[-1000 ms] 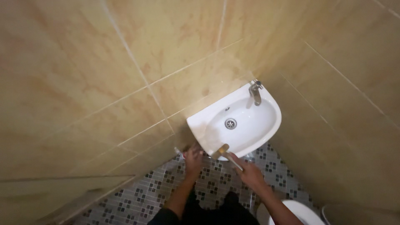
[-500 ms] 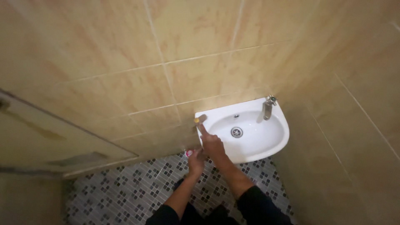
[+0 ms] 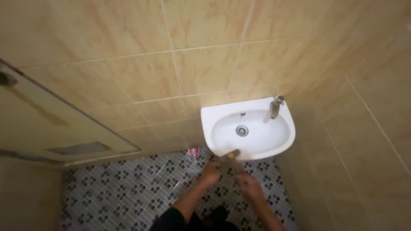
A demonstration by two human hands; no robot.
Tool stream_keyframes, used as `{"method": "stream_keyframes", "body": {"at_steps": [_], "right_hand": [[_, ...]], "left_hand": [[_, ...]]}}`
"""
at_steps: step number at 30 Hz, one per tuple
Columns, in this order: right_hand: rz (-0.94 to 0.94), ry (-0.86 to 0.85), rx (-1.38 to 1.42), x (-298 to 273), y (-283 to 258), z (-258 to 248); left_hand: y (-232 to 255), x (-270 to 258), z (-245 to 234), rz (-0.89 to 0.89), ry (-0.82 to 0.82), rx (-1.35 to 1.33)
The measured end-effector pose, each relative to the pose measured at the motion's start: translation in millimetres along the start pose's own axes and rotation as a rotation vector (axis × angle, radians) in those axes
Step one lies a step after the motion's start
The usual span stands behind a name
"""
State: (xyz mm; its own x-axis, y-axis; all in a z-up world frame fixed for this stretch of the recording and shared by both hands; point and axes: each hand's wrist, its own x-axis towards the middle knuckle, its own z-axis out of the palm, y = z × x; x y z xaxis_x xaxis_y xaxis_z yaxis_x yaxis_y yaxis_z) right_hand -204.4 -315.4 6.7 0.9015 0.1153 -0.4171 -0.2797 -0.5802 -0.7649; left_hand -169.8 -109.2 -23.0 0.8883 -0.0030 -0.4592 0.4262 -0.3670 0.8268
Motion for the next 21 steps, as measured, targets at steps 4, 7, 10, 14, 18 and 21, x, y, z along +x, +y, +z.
{"method": "stream_keyframes", "body": {"at_steps": [4, 7, 10, 14, 18, 21], "right_hand": [[0.021, 0.301, -0.035, -14, 20, -40], [0.022, 0.52, -0.021, -22, -6, -52], [0.005, 0.482, 0.066, -37, -22, -20], [0.029, 0.254, 0.04, -39, -31, 27], [0.016, 0.34, 0.268, -54, -14, 12], [0.182, 0.497, 0.153, -29, 5, -48]], "left_hand": [[19, -8, 0, 0.186, 0.388, 0.075], [22, -7, -28, 0.721, 0.597, 0.43], [19, 5, -47, 0.982, 0.457, 0.697], [-1, 22, -52, 1.015, 0.379, 0.7], [-7, 38, -46, 0.928, 0.273, 0.647], [-8, 39, -41, 0.858, 0.209, 0.665]]}}
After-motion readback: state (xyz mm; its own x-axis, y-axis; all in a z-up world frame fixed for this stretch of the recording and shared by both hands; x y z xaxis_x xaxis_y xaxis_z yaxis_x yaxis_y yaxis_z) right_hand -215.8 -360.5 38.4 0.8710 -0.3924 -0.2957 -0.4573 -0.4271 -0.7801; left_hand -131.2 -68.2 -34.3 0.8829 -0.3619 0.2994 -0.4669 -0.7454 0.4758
